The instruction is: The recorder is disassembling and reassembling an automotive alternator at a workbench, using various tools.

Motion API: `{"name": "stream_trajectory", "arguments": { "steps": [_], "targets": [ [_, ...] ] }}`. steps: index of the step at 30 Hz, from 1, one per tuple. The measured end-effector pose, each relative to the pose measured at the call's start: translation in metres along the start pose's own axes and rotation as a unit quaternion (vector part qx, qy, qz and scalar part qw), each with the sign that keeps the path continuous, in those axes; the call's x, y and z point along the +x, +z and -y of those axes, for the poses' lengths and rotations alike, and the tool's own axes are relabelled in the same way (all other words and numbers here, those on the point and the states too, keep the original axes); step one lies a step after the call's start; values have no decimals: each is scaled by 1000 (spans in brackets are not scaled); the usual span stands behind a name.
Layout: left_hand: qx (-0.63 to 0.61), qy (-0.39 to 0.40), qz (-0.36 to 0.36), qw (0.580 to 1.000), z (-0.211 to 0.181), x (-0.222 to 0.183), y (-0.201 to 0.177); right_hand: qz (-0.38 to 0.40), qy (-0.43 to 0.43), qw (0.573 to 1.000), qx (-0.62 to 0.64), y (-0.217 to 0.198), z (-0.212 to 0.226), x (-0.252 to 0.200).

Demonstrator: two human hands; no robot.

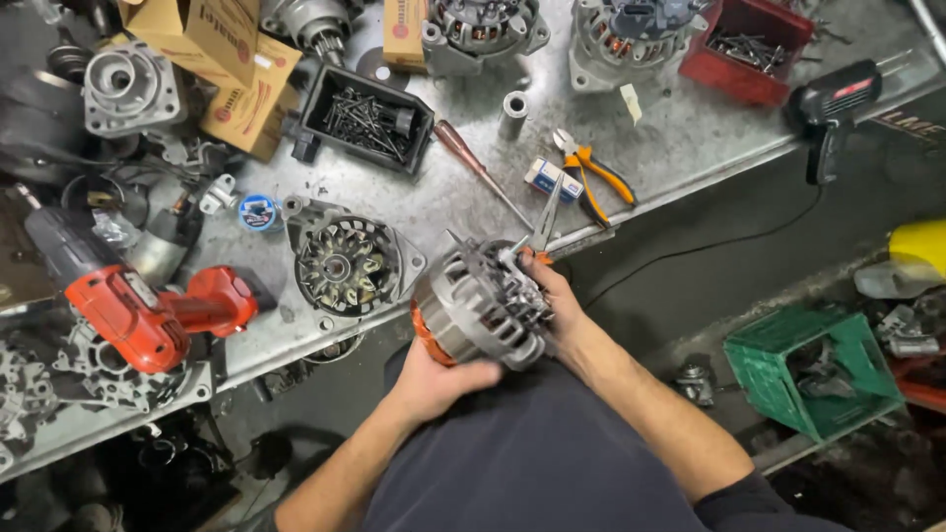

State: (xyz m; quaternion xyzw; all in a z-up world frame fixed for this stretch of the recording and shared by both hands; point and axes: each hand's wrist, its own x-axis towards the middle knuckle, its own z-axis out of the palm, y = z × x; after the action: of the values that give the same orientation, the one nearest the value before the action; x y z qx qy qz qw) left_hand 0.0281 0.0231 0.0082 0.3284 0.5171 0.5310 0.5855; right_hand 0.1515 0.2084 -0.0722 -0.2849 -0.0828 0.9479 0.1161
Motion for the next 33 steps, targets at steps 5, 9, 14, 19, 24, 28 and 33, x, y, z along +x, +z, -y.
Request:
{"name": "stream_trajectory", "arguments": {
  "steps": [5,9,14,19,24,28,33],
  "targets": [
    [-260,100,-127,952,-60,22,31,14,-24,1000,13,68,8,-21],
    [-342,104,-186,915,-54,27,28,-77,-41,996,27,65,1,-15],
    [-353,56,-230,905,-50,32,23,-91,-68,993,23,55,-3,-14],
    [-384,42,-200,900,-64,35,21,-79,-25,996,-16,68,9,-25],
    [-420,35,-189,887,-42,27,19,-48,-10,998,-34,73,15,-30],
    [-194,158,-155,956,18,6,6,-92,7,995,-23,100,20,-46],
    [-261,161,-188,933,-28,11,5,-114,-22,986,-123,92,22,-67]
  ]
}}
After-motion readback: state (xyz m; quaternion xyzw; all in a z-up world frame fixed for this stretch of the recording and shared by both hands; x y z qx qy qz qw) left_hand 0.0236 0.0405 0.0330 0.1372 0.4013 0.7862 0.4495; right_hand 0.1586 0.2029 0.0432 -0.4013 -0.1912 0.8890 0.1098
